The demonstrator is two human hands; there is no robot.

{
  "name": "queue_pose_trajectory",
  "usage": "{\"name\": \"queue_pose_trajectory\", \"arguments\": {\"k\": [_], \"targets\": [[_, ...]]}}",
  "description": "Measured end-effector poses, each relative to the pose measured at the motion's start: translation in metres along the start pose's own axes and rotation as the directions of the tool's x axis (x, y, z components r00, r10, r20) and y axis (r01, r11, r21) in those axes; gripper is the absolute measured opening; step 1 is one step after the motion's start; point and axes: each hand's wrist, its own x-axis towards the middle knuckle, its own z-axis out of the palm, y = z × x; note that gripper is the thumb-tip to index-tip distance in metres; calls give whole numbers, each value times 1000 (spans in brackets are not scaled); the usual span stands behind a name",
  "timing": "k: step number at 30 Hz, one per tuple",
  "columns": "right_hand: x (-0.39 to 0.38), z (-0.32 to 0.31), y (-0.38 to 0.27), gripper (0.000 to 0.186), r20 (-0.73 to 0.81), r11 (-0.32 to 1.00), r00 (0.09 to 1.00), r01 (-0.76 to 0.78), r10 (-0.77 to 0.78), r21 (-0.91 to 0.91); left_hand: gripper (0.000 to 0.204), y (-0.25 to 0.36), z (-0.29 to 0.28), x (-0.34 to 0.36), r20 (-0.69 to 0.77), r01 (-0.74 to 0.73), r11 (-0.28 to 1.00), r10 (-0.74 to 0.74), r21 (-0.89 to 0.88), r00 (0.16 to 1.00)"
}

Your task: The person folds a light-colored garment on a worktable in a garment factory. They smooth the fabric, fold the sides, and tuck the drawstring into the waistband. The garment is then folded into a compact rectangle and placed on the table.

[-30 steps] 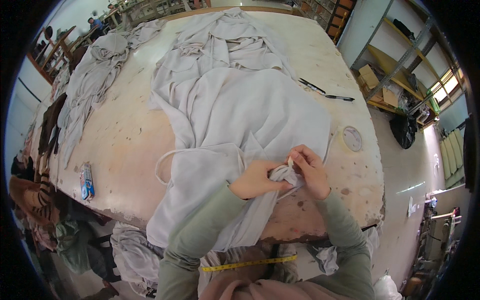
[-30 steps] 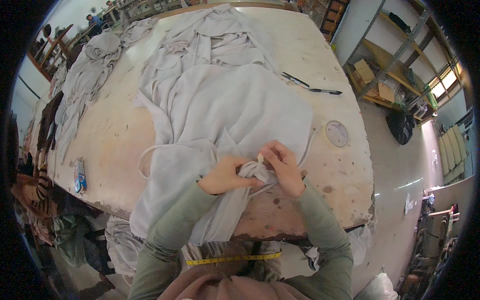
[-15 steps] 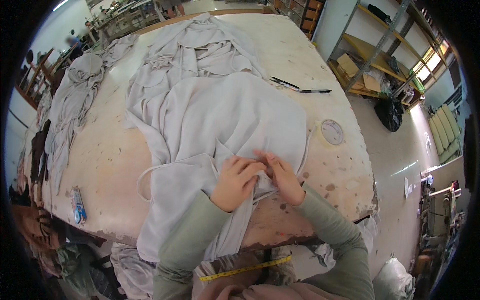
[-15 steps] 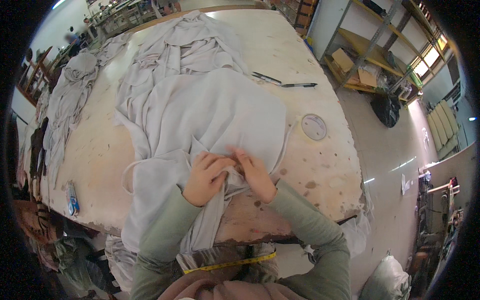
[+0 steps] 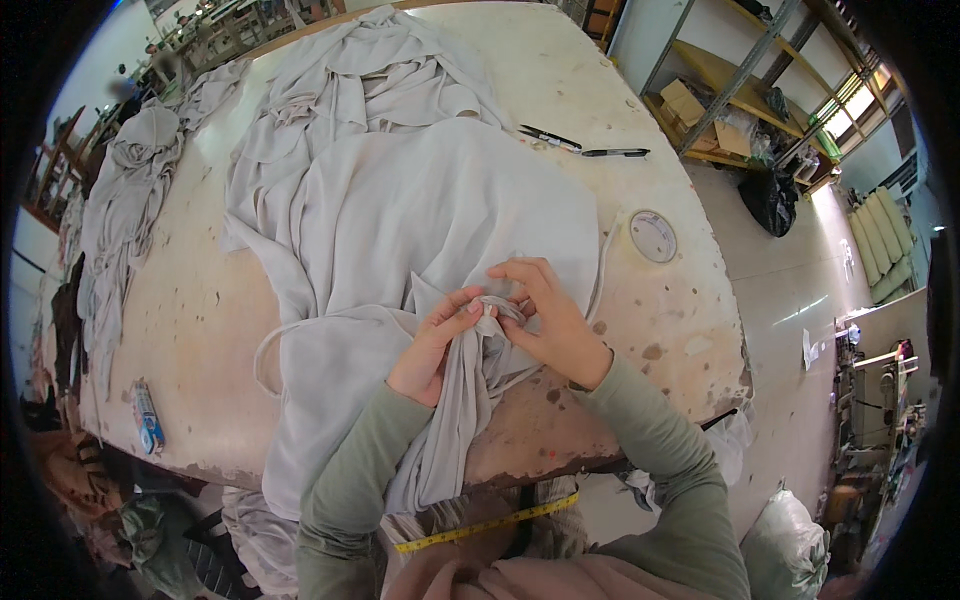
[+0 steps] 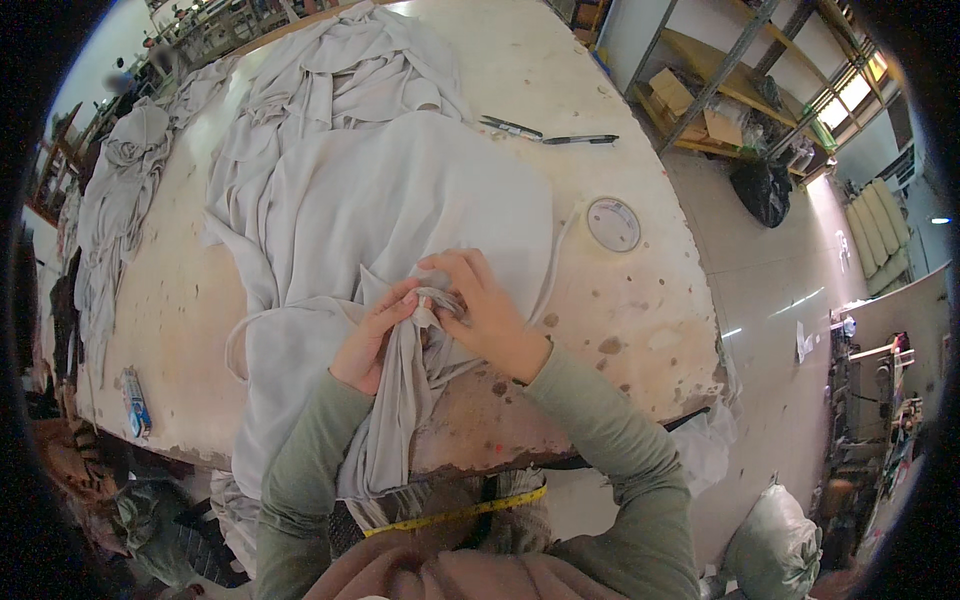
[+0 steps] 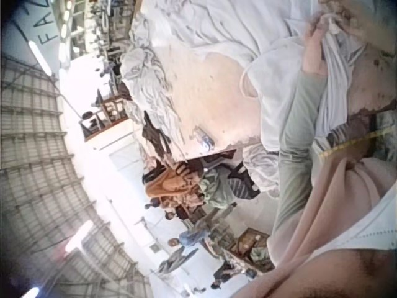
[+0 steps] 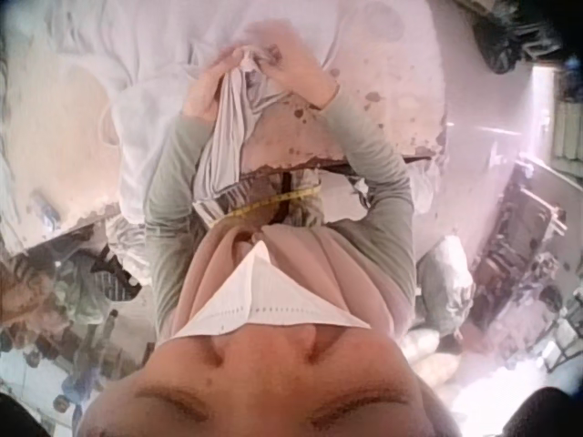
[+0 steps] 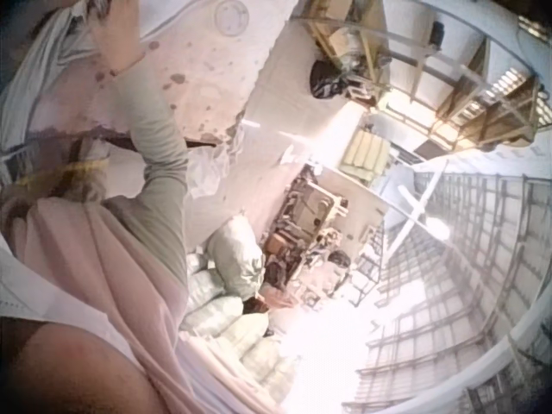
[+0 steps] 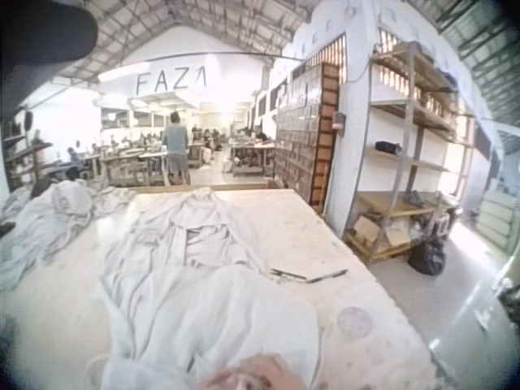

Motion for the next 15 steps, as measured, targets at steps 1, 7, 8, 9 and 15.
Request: {"name": "queue_pose_trajectory", "arguments": {"k": [1,7,8,9,15], "targets": [[0,-2,0,53,8,1000,1000,16,-16,6,40,0,0,0,12,11,1000,-10,-24,1000],[-1,-4,-1,41,10,923,946,318,-324,-217,45,0,3,0,8,-68,998,68,8,998],[-2,-3,-1,40,-12,924,952,292,-305,-247,43,0,3,0,38,-93,994,91,51,995],[-3,-4,-1,38,-38,924,956,270,-290,-270,42,-1,4,-1,43,-129,988,125,90,991],[-3,-23,2,29,-34,928,986,140,-161,-345,30,-5,3,-2,176,-288,831,231,476,957]]}}
